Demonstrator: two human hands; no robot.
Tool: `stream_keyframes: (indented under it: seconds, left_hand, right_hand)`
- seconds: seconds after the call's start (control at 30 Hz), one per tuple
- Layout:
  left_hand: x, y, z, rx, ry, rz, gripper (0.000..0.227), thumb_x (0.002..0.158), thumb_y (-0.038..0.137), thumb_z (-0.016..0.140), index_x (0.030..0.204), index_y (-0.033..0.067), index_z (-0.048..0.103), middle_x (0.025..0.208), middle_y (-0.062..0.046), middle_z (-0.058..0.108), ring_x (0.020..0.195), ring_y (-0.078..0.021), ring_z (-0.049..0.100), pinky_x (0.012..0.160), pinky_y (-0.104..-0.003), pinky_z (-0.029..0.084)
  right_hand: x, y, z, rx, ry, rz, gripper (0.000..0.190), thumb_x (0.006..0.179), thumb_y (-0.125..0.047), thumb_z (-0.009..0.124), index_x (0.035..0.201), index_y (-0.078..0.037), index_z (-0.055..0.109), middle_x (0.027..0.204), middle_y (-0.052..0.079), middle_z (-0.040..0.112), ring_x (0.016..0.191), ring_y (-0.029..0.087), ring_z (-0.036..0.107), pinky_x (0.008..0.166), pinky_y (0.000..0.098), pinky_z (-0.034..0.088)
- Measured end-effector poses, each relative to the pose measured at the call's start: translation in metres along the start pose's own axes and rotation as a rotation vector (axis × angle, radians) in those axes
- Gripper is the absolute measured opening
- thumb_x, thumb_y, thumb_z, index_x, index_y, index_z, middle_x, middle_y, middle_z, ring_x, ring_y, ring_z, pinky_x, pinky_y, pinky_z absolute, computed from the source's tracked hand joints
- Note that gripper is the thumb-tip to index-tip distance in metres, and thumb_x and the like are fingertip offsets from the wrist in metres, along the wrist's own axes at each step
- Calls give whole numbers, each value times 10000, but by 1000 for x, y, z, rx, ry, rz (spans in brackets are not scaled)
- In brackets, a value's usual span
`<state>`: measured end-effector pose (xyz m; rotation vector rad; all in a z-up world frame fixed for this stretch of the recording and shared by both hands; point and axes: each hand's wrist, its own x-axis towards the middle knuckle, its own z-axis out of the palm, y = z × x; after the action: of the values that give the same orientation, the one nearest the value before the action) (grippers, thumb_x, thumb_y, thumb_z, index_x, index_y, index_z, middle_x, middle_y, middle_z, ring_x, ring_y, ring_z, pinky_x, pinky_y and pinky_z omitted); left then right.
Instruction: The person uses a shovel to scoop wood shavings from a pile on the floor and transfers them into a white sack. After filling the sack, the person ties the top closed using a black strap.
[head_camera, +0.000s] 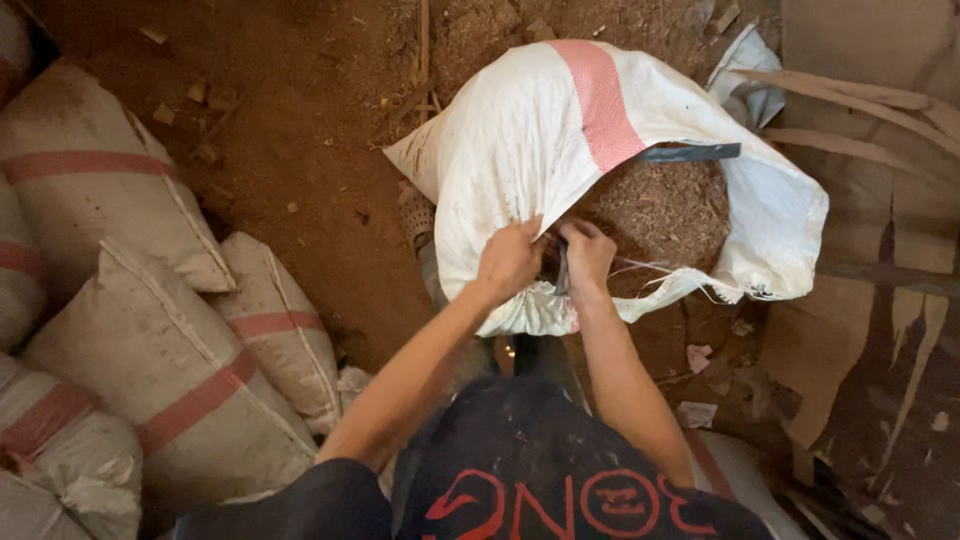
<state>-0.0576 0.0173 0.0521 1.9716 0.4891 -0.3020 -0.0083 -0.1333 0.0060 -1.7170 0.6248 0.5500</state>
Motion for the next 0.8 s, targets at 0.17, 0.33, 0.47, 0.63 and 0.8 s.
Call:
stream_keyframes:
  seconds: [0.17,0.33,0.47,0.63,0.8]
  left_hand:
    - [-33,15,25,66,412,152,488,913,61,623,1398,94,595,1075,-276,613,833,-432,641,695,-487,541]
    - [-48,19,34,19,452,215,469,895,28,698,1357,60,623,862,-178,574,755,-349,603,667,-460,517]
    - [-47,21,38,23,452,251,402,917,28,713,1313,20,641,869,-172,588,760,-343,608,666,-451,514]
    - [-41,16,47,-15,428,248,356,878,-9,666,1234,1,652,929,-188,609,839,-376,631,732,-463,534]
    - [-45,7,50,-19,388,236,382,840,2,675,1222,-11,670,939,-199,637,853,-378,655,747,-460,547]
  right_hand:
    - [21,-3,0,-84,-244,-29,313,868,-93,686,1126,68,758,965,99,764,789,143,674,707,278,531]
    - [11,-30,-2,147,-486,98,281,882,-92,636,1099,60,729,997,82,760,842,143,717,777,269,564]
    - [1,-55,-4,172,-599,230,273,915,-192,585,978,25,737,908,83,733,765,157,674,693,294,533]
    - [-2,-63,2,283,-695,319,259,962,-231,572,830,-32,672,775,64,662,644,157,617,545,300,498]
    - [-12,-65,3,265,-733,440,264,934,-250,562,841,-31,677,712,73,669,544,176,619,486,316,521]
